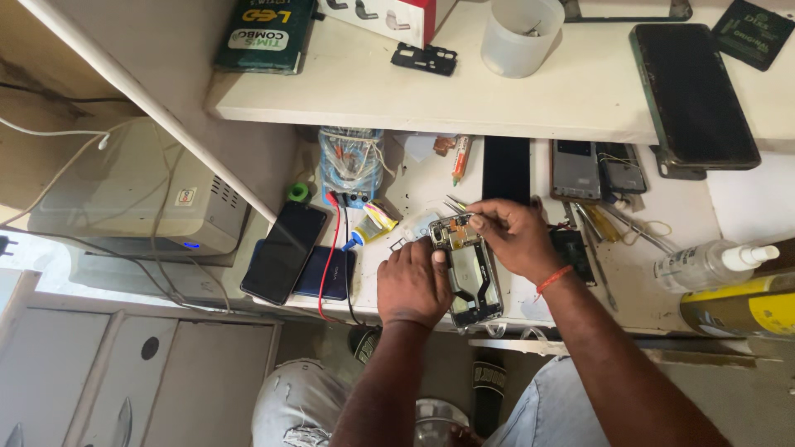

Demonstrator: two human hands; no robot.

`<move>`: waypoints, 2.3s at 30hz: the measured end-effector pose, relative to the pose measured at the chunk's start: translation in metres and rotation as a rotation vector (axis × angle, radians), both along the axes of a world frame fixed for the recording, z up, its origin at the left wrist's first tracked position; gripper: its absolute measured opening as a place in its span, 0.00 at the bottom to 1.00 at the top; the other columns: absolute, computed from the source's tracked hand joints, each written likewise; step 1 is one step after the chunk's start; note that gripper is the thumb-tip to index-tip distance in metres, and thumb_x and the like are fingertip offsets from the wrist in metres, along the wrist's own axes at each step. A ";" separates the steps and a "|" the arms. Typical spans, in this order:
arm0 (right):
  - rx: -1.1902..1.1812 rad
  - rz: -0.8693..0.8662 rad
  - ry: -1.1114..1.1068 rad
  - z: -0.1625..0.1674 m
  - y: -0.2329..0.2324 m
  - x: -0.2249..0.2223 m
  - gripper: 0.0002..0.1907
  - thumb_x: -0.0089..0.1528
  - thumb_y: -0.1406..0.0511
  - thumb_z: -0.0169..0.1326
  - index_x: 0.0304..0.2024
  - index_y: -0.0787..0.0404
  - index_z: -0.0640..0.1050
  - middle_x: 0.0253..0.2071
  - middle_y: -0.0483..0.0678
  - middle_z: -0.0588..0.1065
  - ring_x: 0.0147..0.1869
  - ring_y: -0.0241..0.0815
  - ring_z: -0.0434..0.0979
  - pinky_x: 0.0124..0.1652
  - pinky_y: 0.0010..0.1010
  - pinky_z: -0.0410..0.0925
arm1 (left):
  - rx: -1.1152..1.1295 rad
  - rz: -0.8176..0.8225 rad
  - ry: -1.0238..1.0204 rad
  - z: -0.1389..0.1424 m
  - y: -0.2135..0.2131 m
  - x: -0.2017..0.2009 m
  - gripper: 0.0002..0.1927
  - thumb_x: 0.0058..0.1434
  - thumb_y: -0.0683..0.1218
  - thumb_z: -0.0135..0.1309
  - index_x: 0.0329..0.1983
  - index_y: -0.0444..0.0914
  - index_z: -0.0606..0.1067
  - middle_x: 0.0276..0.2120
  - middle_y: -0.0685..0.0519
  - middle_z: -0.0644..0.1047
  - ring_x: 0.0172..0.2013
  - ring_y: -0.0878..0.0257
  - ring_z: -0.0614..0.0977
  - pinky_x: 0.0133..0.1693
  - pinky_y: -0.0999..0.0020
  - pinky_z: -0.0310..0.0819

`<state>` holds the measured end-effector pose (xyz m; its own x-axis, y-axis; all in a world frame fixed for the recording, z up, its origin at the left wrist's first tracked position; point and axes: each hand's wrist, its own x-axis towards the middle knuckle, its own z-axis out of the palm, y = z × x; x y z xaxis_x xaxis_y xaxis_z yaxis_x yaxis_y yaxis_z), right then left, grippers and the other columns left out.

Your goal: The person holds multimeter probes against a disassembled phone motherboard on the workbench, probing components and repositioning the board and probes repeatedly. They then set the probes aside, pick up the phone chassis, and use tweezers to work on the phone's internal parts.

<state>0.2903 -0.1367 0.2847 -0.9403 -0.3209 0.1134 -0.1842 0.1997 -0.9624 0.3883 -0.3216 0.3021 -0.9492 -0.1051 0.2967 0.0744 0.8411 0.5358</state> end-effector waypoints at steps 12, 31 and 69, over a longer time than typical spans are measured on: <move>-0.031 0.044 -0.060 0.003 0.003 0.014 0.18 0.64 0.67 0.59 0.57 0.65 0.78 0.40 0.44 0.80 0.40 0.25 0.76 0.40 0.18 0.71 | -0.015 0.030 -0.034 0.000 0.000 -0.002 0.14 0.67 0.51 0.45 0.42 0.37 0.74 0.37 0.45 0.78 0.41 0.45 0.79 0.45 0.48 0.68; -0.090 -0.064 -0.144 -0.009 -0.005 0.017 0.16 0.63 0.72 0.59 0.55 0.68 0.79 0.43 0.48 0.82 0.43 0.28 0.79 0.43 0.20 0.72 | -0.042 0.018 -0.064 -0.002 0.000 -0.002 0.14 0.67 0.52 0.43 0.38 0.37 0.73 0.37 0.44 0.78 0.42 0.44 0.78 0.45 0.47 0.68; 0.526 0.150 0.625 0.088 -0.004 0.034 0.25 0.51 0.64 0.68 0.51 0.60 0.80 0.53 0.51 0.74 0.55 0.51 0.76 0.52 0.38 0.70 | -0.101 0.029 -0.008 -0.003 0.007 -0.002 0.14 0.67 0.53 0.45 0.37 0.39 0.73 0.35 0.46 0.77 0.41 0.46 0.78 0.43 0.48 0.68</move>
<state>0.3244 -0.1405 0.3722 -0.6969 -0.5950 0.4004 -0.7143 0.5258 -0.4618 0.3861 -0.3149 0.2988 -0.9487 -0.1021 0.2993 0.0455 0.8926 0.4486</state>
